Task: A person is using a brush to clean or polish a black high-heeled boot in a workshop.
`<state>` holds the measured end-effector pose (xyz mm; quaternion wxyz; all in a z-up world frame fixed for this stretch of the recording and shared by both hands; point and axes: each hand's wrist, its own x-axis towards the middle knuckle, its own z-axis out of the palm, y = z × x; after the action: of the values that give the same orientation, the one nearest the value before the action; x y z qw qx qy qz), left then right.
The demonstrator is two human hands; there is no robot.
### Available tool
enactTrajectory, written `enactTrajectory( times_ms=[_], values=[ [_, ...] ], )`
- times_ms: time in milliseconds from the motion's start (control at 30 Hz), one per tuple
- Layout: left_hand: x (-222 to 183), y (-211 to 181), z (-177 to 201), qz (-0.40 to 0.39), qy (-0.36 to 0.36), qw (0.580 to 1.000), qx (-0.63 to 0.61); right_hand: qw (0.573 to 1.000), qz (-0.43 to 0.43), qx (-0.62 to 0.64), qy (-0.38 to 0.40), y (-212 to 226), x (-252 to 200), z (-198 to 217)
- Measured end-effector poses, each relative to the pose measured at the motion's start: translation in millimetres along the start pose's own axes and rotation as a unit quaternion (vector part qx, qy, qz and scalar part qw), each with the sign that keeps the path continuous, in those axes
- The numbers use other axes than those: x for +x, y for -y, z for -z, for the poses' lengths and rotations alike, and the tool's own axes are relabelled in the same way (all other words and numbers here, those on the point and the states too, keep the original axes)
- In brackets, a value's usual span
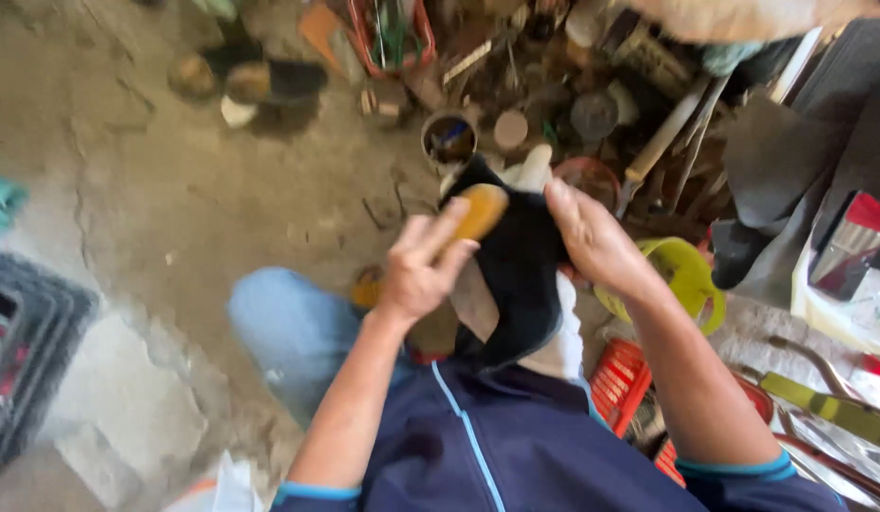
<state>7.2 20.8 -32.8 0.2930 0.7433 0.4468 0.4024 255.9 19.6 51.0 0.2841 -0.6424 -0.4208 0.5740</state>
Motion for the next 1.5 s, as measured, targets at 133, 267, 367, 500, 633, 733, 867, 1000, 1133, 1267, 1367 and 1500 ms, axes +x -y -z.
enactTrajectory(
  times_ms=[133, 267, 367, 500, 633, 733, 867, 1000, 1133, 1267, 1367, 1500],
  values=[
    [7, -11, 34, 0.018, 0.001, 0.999, 0.032, 0.996, 0.015, 0.087, 0.031, 9, -37, 6],
    [1, -92, 41, -0.003, 0.078, 0.997, 0.025, 0.997, 0.044, 0.065, 0.010, -33, -53, 0],
    [-12, -81, 24, -0.044, 0.100, 0.993, 0.054, 0.998, 0.053, 0.015, -0.041, -22, -55, -9],
    [29, -50, 12, -0.059, 0.060, 0.995, 0.055, 0.996, 0.066, -0.021, -0.056, -20, -58, -5],
    [35, -80, 15, -0.054, 0.068, 0.991, 0.106, 0.995, 0.085, -0.024, -0.054, -18, -56, -5],
    [30, -71, 12, -0.001, 0.078, 0.994, 0.075, 0.995, 0.087, -0.014, -0.048, -22, -53, -4],
    [50, -48, 38, 0.038, 0.048, 0.988, 0.144, 0.994, 0.093, -0.015, -0.052, -20, -45, 2],
    [22, -52, 19, 0.029, 0.093, 0.992, 0.085, 0.996, 0.072, -0.017, -0.052, -27, -51, -6],
    [35, -13, 35, 0.084, 0.038, 0.991, 0.091, 0.995, 0.071, -0.008, -0.065, -28, -49, -6],
    [29, -40, 17, 0.131, 0.086, 0.987, -0.027, 0.996, 0.063, 0.028, -0.049, -33, -51, -10],
    [40, 8, 28, 0.128, 0.059, 0.987, 0.078, 0.996, 0.063, 0.022, -0.061, -27, -56, -10],
    [45, -21, 47, 0.133, 0.068, 0.983, 0.105, 0.997, 0.050, 0.021, -0.063, -24, -59, -10]
  ],
)
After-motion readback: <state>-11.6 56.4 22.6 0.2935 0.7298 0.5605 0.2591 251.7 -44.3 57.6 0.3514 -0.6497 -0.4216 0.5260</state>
